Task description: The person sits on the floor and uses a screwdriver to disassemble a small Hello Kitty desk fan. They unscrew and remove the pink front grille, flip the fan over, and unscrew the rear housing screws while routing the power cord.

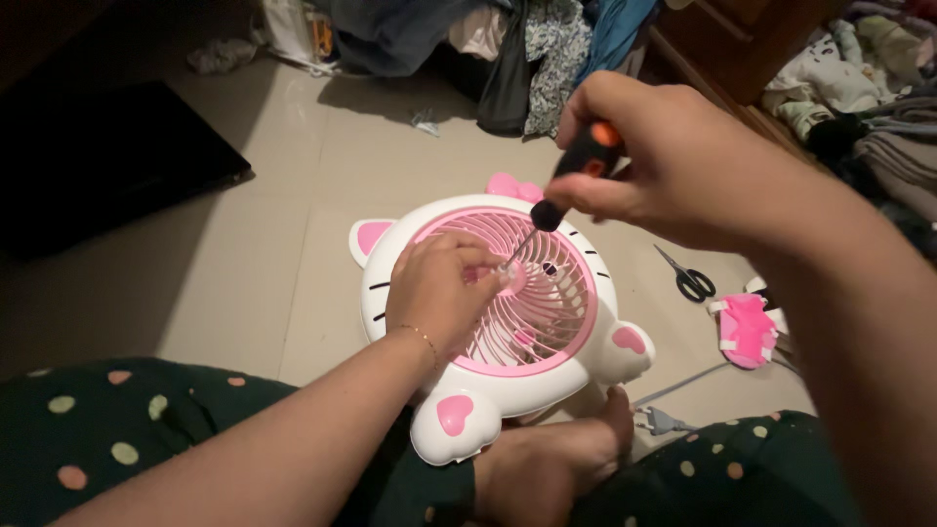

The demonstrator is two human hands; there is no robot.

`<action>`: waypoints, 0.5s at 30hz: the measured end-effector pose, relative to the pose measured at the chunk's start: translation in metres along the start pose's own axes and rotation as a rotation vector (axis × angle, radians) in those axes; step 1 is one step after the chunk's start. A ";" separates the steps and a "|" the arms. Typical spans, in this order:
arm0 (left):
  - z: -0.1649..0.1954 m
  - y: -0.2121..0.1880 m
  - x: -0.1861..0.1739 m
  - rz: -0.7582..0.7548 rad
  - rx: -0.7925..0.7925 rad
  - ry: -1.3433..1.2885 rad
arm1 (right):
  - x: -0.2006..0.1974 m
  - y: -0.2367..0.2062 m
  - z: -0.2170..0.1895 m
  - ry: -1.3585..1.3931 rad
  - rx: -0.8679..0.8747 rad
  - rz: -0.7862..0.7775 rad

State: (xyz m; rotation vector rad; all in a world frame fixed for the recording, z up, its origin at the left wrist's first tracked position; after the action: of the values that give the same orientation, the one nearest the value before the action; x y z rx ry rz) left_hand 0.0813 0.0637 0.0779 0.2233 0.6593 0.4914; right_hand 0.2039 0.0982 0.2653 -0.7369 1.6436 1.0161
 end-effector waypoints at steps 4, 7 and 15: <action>-0.004 0.001 0.002 -0.010 -0.036 0.015 | 0.003 -0.006 0.004 0.030 0.053 -0.071; -0.007 0.002 0.003 -0.019 -0.049 0.022 | 0.004 -0.006 0.011 0.004 0.221 -0.040; 0.000 -0.003 -0.002 -0.008 0.005 0.042 | 0.008 -0.001 0.016 -0.046 0.416 0.268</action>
State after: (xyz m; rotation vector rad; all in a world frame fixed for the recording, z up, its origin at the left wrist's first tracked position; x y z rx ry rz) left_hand 0.0813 0.0606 0.0779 0.2158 0.7018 0.4876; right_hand 0.2093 0.1119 0.2558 -0.2188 1.8666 0.8239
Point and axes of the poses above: each hand's wrist, its own y-axis towards the middle knuckle, its own x-axis out of the palm, z = x × y, the point moved 7 cm from there along y, towards the middle knuckle, and after that the axes turned 1 degree about z, right-handed, at the moved point
